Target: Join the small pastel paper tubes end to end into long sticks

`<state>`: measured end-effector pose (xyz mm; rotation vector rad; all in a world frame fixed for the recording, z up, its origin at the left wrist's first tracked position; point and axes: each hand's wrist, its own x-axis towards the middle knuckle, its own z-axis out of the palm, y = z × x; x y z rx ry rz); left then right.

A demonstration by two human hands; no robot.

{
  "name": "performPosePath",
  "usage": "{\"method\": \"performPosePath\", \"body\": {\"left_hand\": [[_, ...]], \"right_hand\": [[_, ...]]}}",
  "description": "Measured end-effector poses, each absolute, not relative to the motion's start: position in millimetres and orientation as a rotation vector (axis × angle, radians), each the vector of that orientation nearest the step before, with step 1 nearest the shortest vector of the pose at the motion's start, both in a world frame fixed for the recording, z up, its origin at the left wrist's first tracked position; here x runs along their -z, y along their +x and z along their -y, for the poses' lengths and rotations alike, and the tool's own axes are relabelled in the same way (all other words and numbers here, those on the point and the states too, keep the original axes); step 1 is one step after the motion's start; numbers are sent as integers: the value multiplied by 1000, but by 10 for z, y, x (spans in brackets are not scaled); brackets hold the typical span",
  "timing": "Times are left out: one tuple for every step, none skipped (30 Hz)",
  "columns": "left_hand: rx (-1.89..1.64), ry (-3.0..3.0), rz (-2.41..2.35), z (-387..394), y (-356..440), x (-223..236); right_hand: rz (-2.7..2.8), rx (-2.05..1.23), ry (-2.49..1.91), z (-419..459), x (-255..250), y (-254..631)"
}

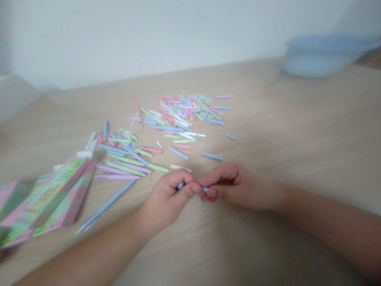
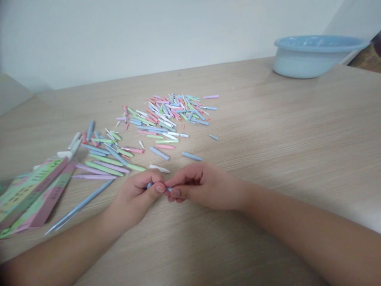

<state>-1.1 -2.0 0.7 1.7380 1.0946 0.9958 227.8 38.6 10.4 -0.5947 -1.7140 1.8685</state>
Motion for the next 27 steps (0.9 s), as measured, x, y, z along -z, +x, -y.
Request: {"method": "performPosePath", "body": {"left_hand": [[-994, 1737, -1088, 22, -12, -6], [-993, 1742, -1078, 26, -14, -6], [-990, 1756, -1068, 30, -16, -5], [-983, 1778, -1057, 34, -18, -6], [-977, 1805, -1043, 38, -21, -6], [-975, 1834, -1028, 41, -23, -7], [-974, 1862, -1013, 45, -26, -8], [-974, 1887, -997, 48, -27, -9], [-972, 1906, -985, 50, -27, -10], [-970, 1923, -976, 52, -26, -12], [-964, 1938, -973, 54, -24, -15], [-956, 1948, -974, 56, -21, -19], [-949, 1957, -973, 57, -18, -23], [-945, 1963, -972, 59, -15, -28], [-942, 1970, -971, 62, -13, -32], [-937, 1980, -968, 65, -11, -37], [-932, 1989, -967, 70, -10, -42], [-927, 1998, -969, 75, -9, -46], [-921, 2005, -973, 80, -8, -50], [-914, 2008, -980, 84, -6, -53], [-909, 2008, -990, 87, -4, -56], [-901, 2006, -1002, 89, -2, -59], [-895, 2004, -1011, 88, 2, -62], [-890, 2004, -1017, 87, 5, -64], [-886, 2004, -1018, 85, 8, -66], [-882, 2006, -1015, 82, 12, -68], [-880, 2007, -1006, 80, 14, -71]], "right_hand": [[1668, -1923, -590, -383, -105, 2268], [1631, -1969, -592, -380, -106, 2261], [1603, -2006, -602, -377, -107, 2256], [1582, -2031, -617, -373, -105, 2252], [1569, -2049, -630, -369, -101, 2250], [1563, -2058, -633, -364, -94, 2249], [1565, -2059, -631, -359, -84, 2249], [1578, -2051, -631, -353, -74, 2248], [1596, -2037, -634, -346, -63, 2247], [1614, -2018, -641, -338, -53, 2245], [1628, -1998, -647, -330, -46, 2243], [1635, -1977, -653, -322, -41, 2240], [1640, -1959, -658, -314, -38, 2238], [1644, -1943, -662, -307, -39, 2236], [1649, -1931, -665, -302, -41, 2236], [1659, -1924, -669, -299, -45, 2237], [1671, -1921, -679, -298, -49, 2239], [1684, -1919, -687, -299, -53, 2242], [1695, -1918, -691, -301, -57, 2245], [1704, -1913, -695, -305, -58, 2249], [1713, -1905, -699, -308, -58, 2253], [1726, -1897, -702, -312, -57, 2255], [1736, -1886, -701, -315, -54, 2257], [1747, -1877, -706, -317, -51, 2258], [1757, -1870, -708, -317, -47, 2259], [1765, -1867, -709, -317, -45, 2259], [1766, -1865, -709, -316, -43, 2258]]}}
